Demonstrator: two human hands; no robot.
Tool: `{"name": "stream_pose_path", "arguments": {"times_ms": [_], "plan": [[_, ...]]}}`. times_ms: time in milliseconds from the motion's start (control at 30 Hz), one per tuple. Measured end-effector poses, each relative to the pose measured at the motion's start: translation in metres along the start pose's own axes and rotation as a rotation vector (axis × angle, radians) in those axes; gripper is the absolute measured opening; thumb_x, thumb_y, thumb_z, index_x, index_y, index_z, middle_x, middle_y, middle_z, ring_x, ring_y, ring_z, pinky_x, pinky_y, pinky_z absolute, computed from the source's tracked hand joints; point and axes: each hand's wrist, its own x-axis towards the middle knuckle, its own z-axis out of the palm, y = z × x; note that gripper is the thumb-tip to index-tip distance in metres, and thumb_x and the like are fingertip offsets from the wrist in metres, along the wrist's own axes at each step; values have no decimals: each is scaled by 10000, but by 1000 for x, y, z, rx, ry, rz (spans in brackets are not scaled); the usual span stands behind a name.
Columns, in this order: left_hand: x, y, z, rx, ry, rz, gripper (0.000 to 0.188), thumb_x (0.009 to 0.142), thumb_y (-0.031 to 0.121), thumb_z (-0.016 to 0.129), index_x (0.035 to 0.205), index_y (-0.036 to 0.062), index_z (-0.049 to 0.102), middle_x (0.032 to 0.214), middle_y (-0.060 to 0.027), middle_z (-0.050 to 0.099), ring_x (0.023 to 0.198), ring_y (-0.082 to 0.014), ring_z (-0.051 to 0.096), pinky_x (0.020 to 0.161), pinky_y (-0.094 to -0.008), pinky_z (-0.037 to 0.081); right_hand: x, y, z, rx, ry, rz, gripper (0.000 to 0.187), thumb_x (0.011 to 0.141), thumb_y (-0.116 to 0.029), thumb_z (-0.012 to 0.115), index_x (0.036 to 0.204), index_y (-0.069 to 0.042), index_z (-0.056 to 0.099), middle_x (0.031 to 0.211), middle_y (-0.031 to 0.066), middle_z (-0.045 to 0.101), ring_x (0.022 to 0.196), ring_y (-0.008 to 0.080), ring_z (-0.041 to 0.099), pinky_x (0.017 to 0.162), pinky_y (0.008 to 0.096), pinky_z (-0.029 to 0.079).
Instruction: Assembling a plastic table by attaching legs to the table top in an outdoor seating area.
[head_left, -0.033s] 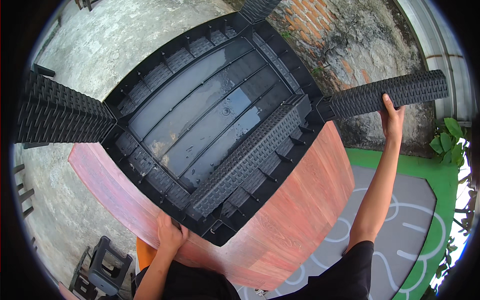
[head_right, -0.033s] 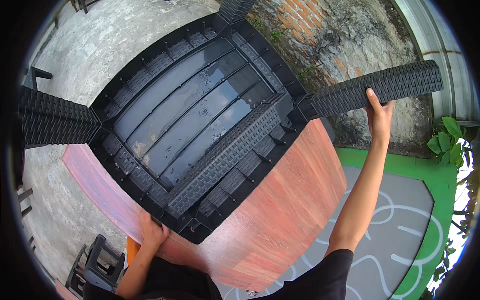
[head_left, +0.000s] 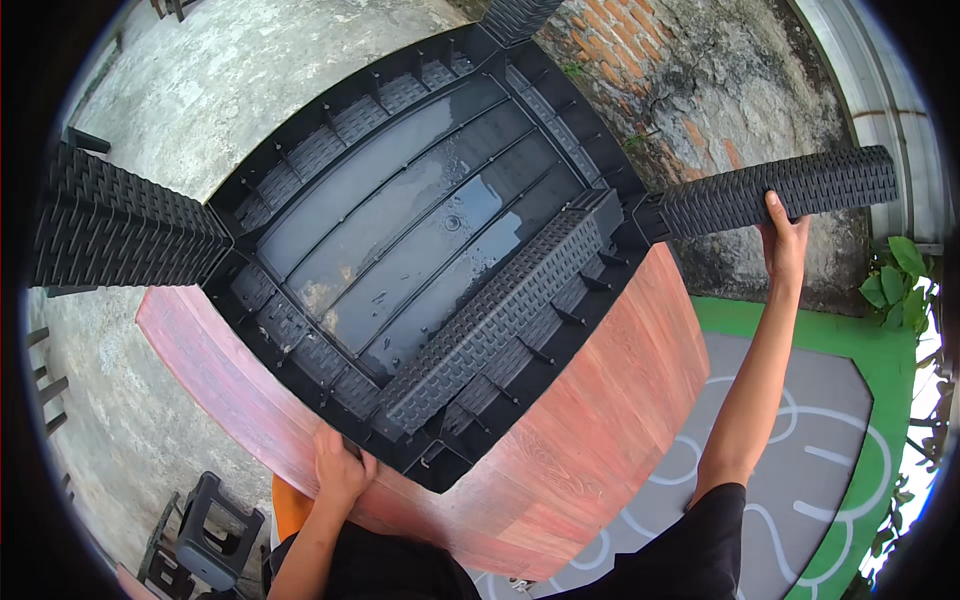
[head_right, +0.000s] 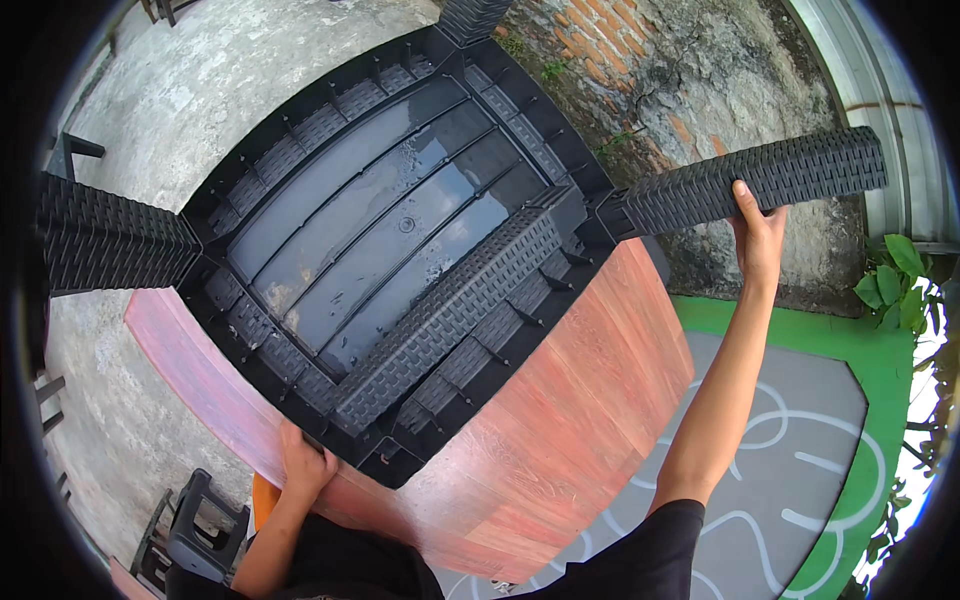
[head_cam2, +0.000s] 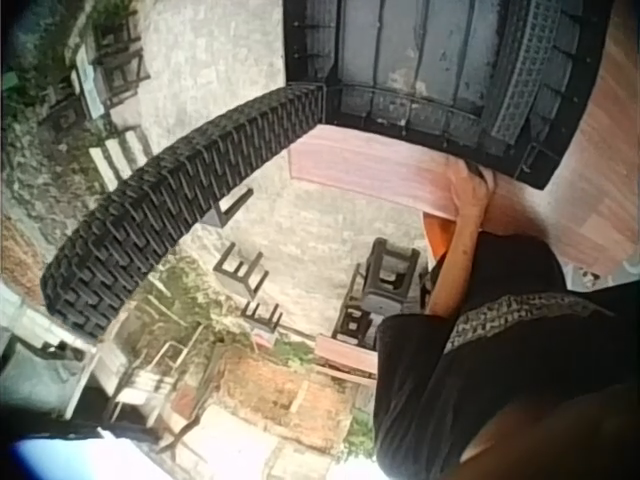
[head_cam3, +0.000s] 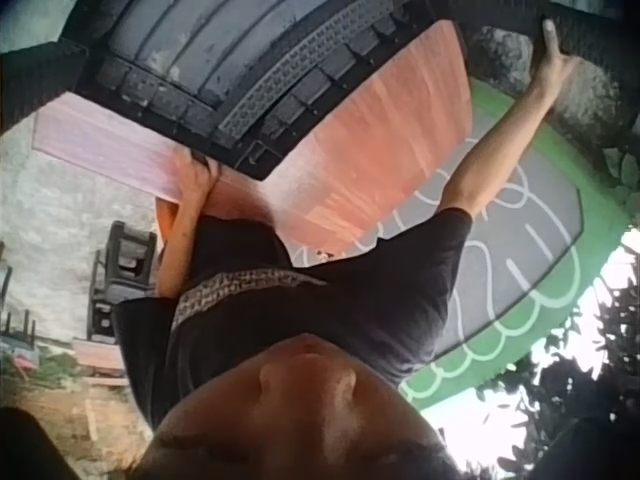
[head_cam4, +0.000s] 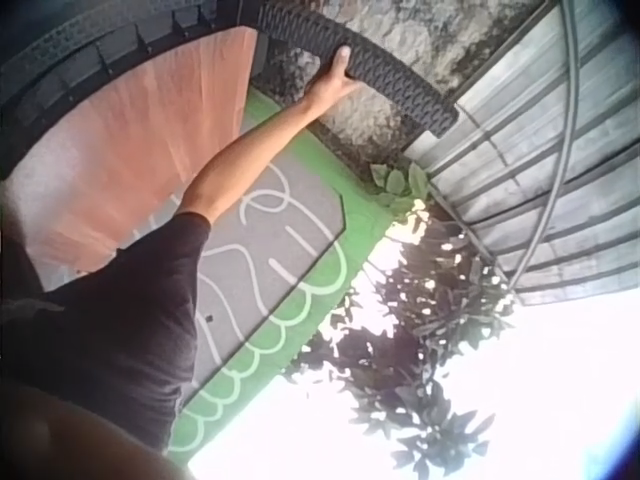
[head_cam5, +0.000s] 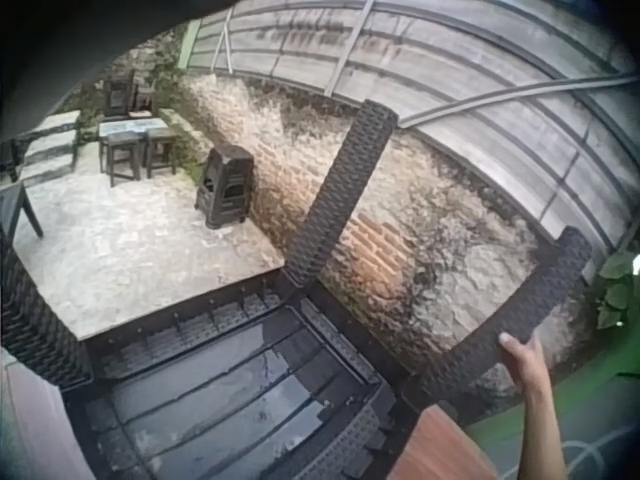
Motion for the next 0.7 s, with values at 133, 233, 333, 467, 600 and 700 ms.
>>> {"name": "stream_pose_path", "arguments": {"times_ms": [133,233,333,467,600,700], "plan": [[1,2,0,10,7,-1,559,694,88,633,1212,-16,452,1183,-226,502,1087,-427,467,943,-459,386,-18,14,2,4,28,-22,745,828,-65,690,1406,-52,221,1251,145,457,1092,244,531,943,403,457],[-2,-2,2,31,4,4,575,688,88,634,1220,-17,444,1185,-230,498,1086,-430,467,943,-459,386,-30,23,8,-36,61,-15,676,821,-165,717,1350,-21,322,1184,120,528,1063,225,559,891,372,471],[-2,0,3,42,4,3,589,681,85,631,1228,-19,437,1189,-236,493,1086,-433,464,944,-461,385,-35,38,4,6,81,45,714,827,-121,710,1384,-53,268,1255,139,475,1101,228,531,888,390,476],[1,3,1,12,19,25,604,680,76,612,1244,-21,417,1196,-245,482,1089,-434,458,949,-464,377,-32,48,7,-45,117,135,736,817,-233,737,1366,-45,284,1271,128,476,1105,224,531,866,382,466],[-4,0,1,39,61,38,608,688,59,598,1252,-37,394,1202,-255,470,1090,-434,454,957,-463,366,-36,40,19,-151,19,187,799,835,-374,698,1395,-65,218,1282,113,458,1142,253,486,895,429,442],[-8,-2,0,30,29,57,608,717,37,584,1262,-75,340,1211,-277,451,1084,-439,457,960,-474,360,-39,45,20,-222,27,233,703,849,-394,671,1358,-98,286,1250,88,472,1084,218,500,815,407,491]]}}
